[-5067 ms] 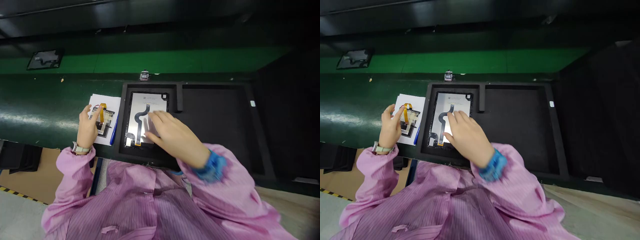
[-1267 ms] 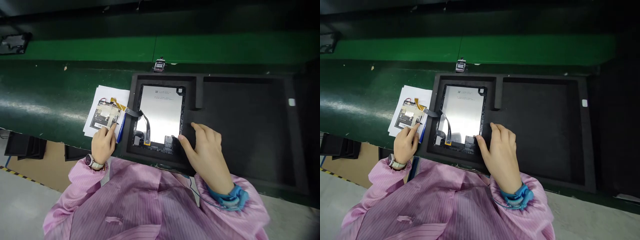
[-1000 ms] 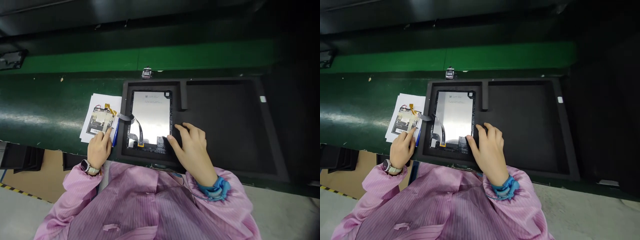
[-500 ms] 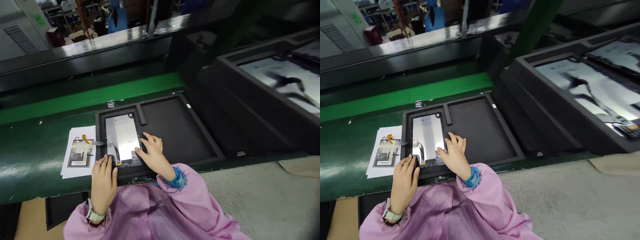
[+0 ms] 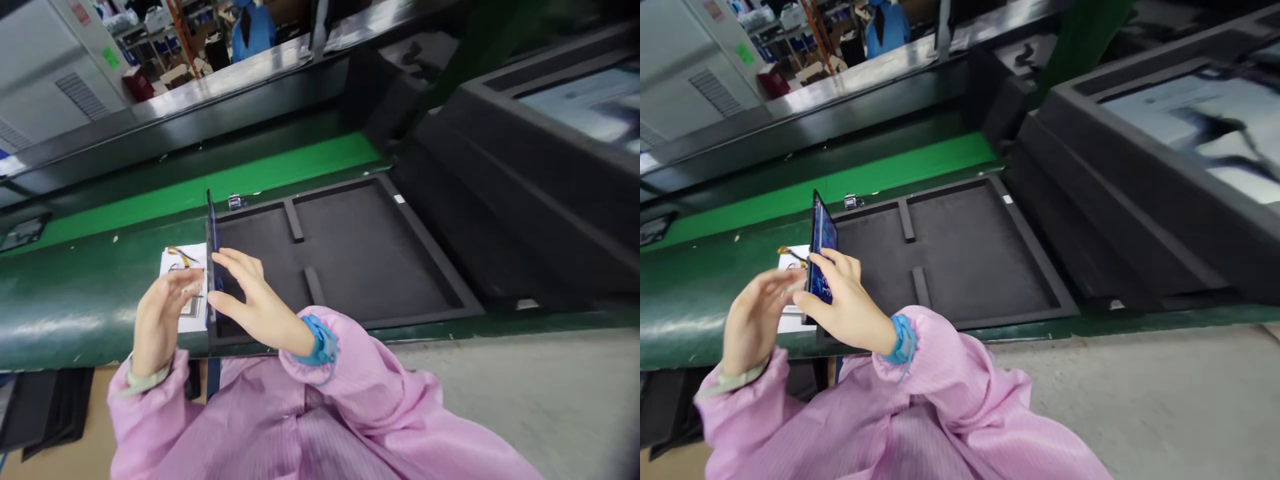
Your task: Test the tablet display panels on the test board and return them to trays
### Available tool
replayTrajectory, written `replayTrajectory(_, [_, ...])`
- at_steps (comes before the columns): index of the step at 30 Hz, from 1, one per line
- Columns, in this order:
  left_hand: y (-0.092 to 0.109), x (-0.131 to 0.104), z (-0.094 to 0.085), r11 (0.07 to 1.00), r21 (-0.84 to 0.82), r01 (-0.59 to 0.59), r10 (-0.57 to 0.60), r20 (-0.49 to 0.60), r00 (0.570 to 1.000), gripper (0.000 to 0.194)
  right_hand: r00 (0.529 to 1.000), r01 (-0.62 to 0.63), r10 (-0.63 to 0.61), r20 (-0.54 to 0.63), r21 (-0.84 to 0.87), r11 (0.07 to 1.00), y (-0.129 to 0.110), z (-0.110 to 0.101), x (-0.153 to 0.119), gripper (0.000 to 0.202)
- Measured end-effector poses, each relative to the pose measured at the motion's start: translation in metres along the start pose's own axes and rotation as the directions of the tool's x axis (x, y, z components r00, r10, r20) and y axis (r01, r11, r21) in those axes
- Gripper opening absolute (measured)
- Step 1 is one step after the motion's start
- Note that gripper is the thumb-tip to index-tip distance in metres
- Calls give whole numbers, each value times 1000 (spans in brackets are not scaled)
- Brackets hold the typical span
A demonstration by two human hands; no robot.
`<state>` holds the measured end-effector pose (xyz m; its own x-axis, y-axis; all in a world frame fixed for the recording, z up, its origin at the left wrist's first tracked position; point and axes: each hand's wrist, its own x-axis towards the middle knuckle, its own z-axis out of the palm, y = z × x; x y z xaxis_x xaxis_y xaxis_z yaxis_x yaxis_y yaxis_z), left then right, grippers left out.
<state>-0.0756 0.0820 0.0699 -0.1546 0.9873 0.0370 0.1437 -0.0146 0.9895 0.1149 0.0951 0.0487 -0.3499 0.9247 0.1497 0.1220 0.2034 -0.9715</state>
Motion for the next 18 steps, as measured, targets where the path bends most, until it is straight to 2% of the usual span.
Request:
replayTrajectory(1, [4,7,7,997,-55,-45,42,-48,998,35,999,16,-16,40,12,1000,-1,8,3,61])
replayTrajectory(2, [6,14,14,997,-60,-43,40,-50,998,38,997,30,-31,73,20,999,-1,14,5,62])
replayTrajectory(4, [6,25,20,996,-63,60,-61,-19,998,46,995,50,-52,90,25,998,7,25,4,63])
replayTrajectory(7, [0,32,16,978,-96,185,-189,-33,981,49,1000,-25,25,-11,-9,1000,28,38,-3,64])
replayTrajectory(10, [-4,31,8,968,-156,194,-209,-84,974,48,989,-149,147,-29,-90,985,40,50,-10,68])
replayTrajectory(12, [-4,30,5,963,-190,193,-213,-90,973,49,997,-71,74,28,-100,993,38,56,-14,73])
replayTrajectory(13, [-3,29,3,960,-200,195,-214,-78,974,50,998,28,-23,61,-75,997,35,57,-16,74])
replayTrajectory(15, [0,26,1,959,-211,190,-204,-48,978,50,970,233,-231,82,-12,972,29,53,-19,69])
replayTrajectory(16, [1,24,-1,961,-215,177,-190,-42,981,49,960,275,-274,57,-3,962,28,50,-21,66])
replayTrajectory(17, [2,21,-2,962,-221,158,-173,-51,984,48,967,254,-254,14,-13,967,27,45,-23,65])
replayTrajectory(18, [2,18,-3,963,-231,139,-159,-71,985,46,983,178,-179,-38,-31,984,29,39,-25,65])
